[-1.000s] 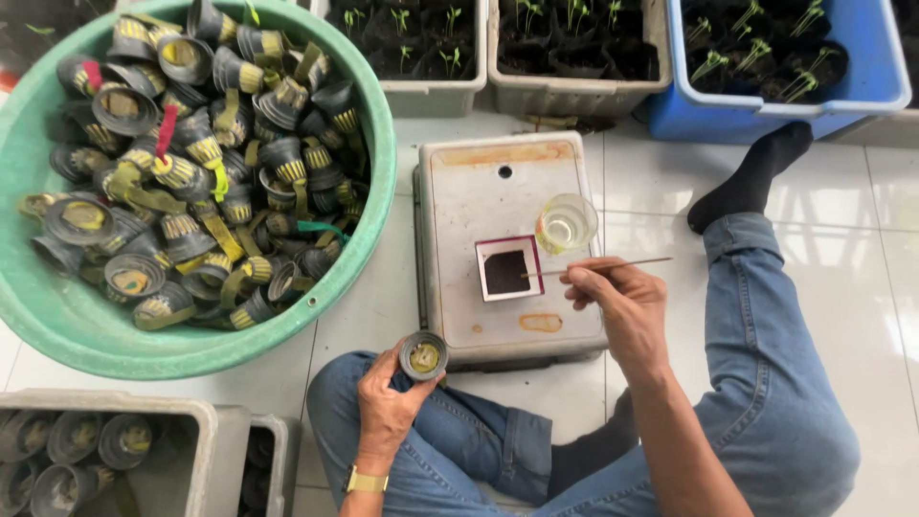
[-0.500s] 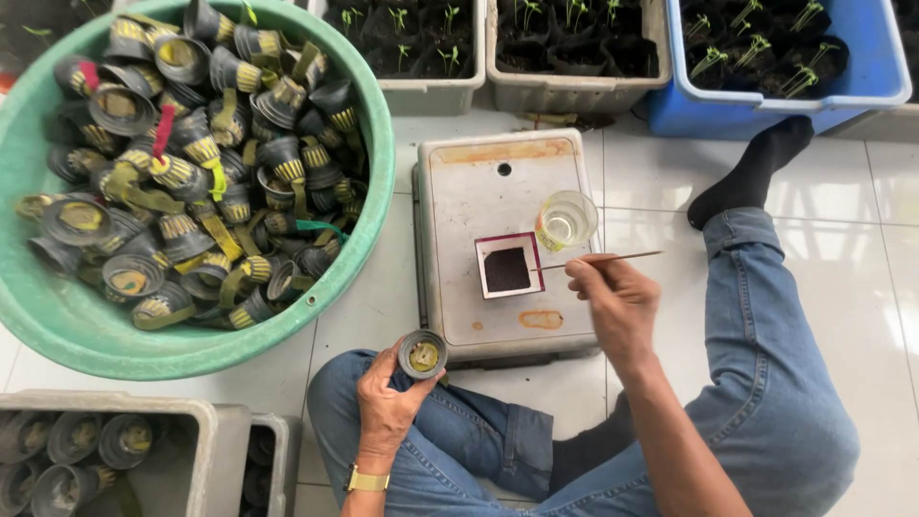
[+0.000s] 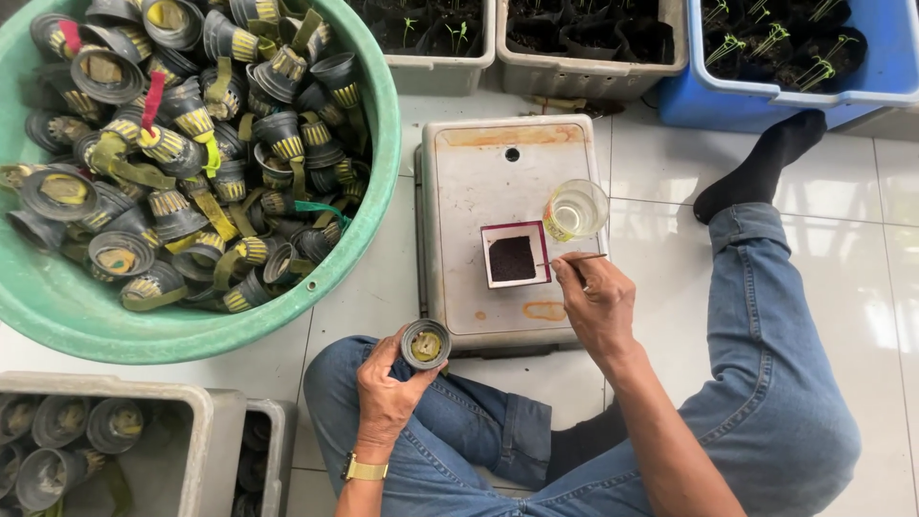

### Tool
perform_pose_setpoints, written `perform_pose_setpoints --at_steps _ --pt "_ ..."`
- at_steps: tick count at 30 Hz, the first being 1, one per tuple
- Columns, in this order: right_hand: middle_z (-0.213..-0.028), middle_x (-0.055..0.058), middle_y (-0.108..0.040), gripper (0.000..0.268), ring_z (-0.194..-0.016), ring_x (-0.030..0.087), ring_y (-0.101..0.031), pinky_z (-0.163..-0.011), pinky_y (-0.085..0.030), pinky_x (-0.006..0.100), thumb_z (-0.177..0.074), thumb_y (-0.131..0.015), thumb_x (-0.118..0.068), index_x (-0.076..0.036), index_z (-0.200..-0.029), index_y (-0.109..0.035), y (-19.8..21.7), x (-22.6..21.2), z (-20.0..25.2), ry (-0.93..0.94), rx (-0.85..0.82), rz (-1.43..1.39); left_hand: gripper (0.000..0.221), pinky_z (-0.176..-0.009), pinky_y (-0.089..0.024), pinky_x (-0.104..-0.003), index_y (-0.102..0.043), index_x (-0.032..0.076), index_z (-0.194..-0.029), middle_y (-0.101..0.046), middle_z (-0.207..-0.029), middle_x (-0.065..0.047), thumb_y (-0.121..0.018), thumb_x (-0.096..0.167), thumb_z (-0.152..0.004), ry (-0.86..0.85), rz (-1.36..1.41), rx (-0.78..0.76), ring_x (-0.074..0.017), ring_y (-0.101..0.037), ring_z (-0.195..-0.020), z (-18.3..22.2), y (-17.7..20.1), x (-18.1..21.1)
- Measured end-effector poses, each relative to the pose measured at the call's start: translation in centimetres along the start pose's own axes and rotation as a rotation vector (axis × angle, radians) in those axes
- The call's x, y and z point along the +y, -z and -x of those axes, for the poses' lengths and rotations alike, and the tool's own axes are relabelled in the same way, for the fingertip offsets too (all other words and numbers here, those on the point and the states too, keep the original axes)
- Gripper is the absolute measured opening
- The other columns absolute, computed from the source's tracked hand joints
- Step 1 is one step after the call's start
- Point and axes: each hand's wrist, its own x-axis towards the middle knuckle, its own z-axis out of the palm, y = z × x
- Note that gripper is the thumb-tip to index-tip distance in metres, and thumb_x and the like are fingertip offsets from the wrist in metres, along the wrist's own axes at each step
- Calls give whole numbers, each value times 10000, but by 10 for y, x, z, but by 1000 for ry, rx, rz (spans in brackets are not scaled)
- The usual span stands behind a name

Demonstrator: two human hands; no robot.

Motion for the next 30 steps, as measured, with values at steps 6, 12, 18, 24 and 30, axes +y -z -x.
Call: perform_pose_setpoints --at_steps 6,12,18,24,30 --pt "-768 111 -717 94 -617 167 -650 -554 -515 305 -939 -750 -82 11 -935 -757 -1 -4 -1 -35 -10 13 535 -872 -585 -333 -706 49 -1172 -762 -1033 -80 -912 138 -686 -17 3 0 -211 -746 -969 0 0 1" --pt "-767 101 -720 106 -608 149 -636 -543 -510 295 -941 -751 -95 11 -939 -755 0 -3 -1 -75 -25 -3 554 -877 -587 -331 -700 51 -1184 -760 -1040 -78 -914 142 -681 -19 -3 -3 -208 -746 -976 0 0 1" --pt "-757 98 -718 112 -592 137 -624 -529 -503 292 -944 -745 -94 18 -936 -753 -2 -1 0 -99 -45 -20 569 -893 -586 -331 -699 53 -1194 -761 -1058 -76 -913 133 -673 -9 -6 -9 -207 -743 -997 0 0 3" --pt "-698 73 -698 121 -520 116 -591 -456 -480 275 -942 -731 -120 -1 -944 -750 2 -4 -3 -295 -105 -133 574 -900 -586 -331 -700 50 -1195 -759 -1066 -80 -913 138 -670 -4 0 -7 -211 -741 -1004 0 0 1" --pt "-780 69 -750 127 -673 85 -686 -593 -568 220 -947 -748 -142 -18 -958 -770 12 7 -6 -415 -29 -334 564 -900 -584 -337 -701 46 -1190 -761 -1060 -83 -916 141 -676 -15 -18 -5 -214 -742 -1001 1 0 1"
